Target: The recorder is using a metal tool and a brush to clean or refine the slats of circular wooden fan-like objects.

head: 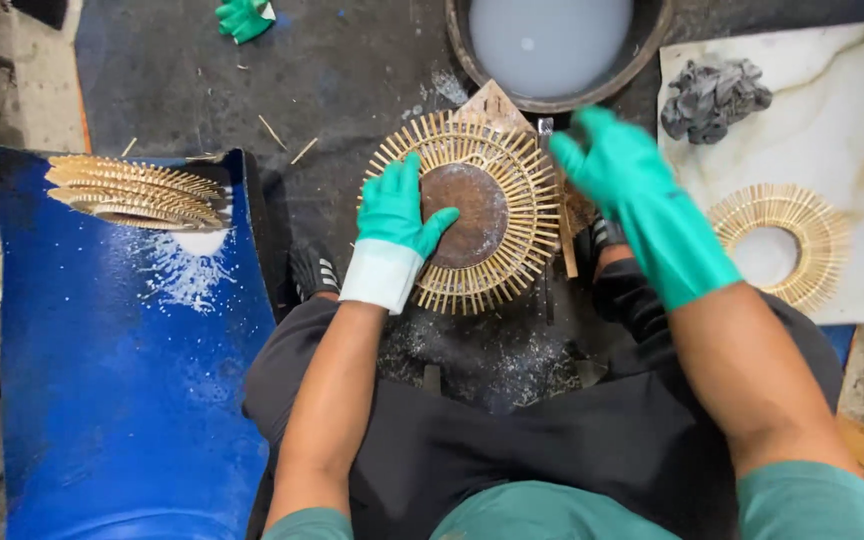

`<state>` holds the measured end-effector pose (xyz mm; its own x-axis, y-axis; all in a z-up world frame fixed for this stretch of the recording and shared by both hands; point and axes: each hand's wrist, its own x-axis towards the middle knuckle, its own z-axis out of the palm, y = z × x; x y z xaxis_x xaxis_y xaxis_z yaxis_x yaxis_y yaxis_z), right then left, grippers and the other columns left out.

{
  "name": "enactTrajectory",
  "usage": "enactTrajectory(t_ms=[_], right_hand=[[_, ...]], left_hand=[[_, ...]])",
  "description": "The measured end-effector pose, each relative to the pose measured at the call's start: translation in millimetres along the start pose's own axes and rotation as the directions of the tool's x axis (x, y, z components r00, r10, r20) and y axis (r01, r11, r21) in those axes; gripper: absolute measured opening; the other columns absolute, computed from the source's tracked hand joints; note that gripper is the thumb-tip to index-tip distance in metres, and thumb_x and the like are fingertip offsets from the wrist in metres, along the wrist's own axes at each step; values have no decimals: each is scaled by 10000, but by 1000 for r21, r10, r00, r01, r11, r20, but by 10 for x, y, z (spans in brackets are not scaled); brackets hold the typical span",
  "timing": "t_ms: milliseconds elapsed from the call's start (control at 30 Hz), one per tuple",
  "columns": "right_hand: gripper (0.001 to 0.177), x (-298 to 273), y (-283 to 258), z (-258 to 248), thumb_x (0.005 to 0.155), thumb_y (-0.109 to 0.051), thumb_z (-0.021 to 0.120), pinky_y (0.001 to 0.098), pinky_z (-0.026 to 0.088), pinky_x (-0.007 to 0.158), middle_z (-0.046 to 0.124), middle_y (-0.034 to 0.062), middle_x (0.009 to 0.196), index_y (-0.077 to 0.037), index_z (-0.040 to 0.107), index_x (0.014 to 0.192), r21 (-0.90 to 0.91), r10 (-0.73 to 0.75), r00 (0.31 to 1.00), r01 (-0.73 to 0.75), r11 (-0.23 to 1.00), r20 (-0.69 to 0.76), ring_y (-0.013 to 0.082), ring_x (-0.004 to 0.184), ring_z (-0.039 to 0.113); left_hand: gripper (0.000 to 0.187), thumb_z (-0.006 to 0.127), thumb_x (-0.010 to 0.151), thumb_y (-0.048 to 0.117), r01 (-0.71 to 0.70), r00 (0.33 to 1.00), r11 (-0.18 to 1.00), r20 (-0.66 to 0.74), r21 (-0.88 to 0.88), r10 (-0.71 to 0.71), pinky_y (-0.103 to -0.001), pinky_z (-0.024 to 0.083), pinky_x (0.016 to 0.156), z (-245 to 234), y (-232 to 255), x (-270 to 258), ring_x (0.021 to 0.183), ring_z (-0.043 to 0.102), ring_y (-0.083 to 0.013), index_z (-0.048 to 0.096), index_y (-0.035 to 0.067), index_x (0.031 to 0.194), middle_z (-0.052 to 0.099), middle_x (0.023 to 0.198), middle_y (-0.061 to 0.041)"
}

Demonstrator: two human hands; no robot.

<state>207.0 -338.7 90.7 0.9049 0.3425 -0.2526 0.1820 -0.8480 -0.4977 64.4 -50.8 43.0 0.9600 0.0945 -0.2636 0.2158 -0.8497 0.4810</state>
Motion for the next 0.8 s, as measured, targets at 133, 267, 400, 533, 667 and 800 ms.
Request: enactTrajectory(t_ms=[133,267,400,533,667,800], right_hand=[[573,41,133,387,984,-520,595,520,559,878,741,270,1045,13,690,1169,87,218,920,-259,962,326,433,985,727],[588,-76,-37,517,987,-537,555,512,579,844,758,250,970,14,703,1126,123,331,841,-417,900,428,413,903,771],[529,107,-25,657,987,-510,601,525,544,871,718,269,1024,-19,734,1131,-9,230,947,-234,972,224,439,966,705],[522,189,-170,609,986,-514,633,517,525,915,712,270,1085,-25,743,1133,-85,169,965,-154,984,199,436,1041,677],[500,180,-229,539,971,-506,652,514,528,901,718,254,1069,-41,739,1131,-60,146,964,-136,989,223,426,1027,682],[445,342,-419,464,996,-466,690,534,527,803,708,242,975,-23,728,1017,-104,-32,998,26,994,-57,444,928,672]], left_hand=[[1262,907,661,733,354,932,915,1,195,-361,-730,362,1005,-332,216,43,1397,304,-618,163,264,1566,187,1650,-202],[1416,879,568,718,503,864,857,69,-110,-498,-568,464,1053,-349,93,-81,1276,496,-554,67,238,1625,215,1670,-179],[1482,889,567,726,569,822,812,93,-130,-561,-563,449,1065,-391,16,-168,1308,458,-565,-5,230,1641,216,1596,-312],[1430,860,608,707,588,806,799,163,-125,-568,-547,469,1072,-359,-62,-327,1298,512,-533,18,213,1653,335,1553,-302],[1389,855,632,685,540,840,821,175,-186,-513,-521,483,1041,-424,-125,-364,1286,512,-520,43,164,1631,301,1534,-339],[769,730,861,521,293,954,956,-63,-22,-294,-542,521,945,-433,-198,30,1142,599,-482,438,119,1449,521,1328,-248]])
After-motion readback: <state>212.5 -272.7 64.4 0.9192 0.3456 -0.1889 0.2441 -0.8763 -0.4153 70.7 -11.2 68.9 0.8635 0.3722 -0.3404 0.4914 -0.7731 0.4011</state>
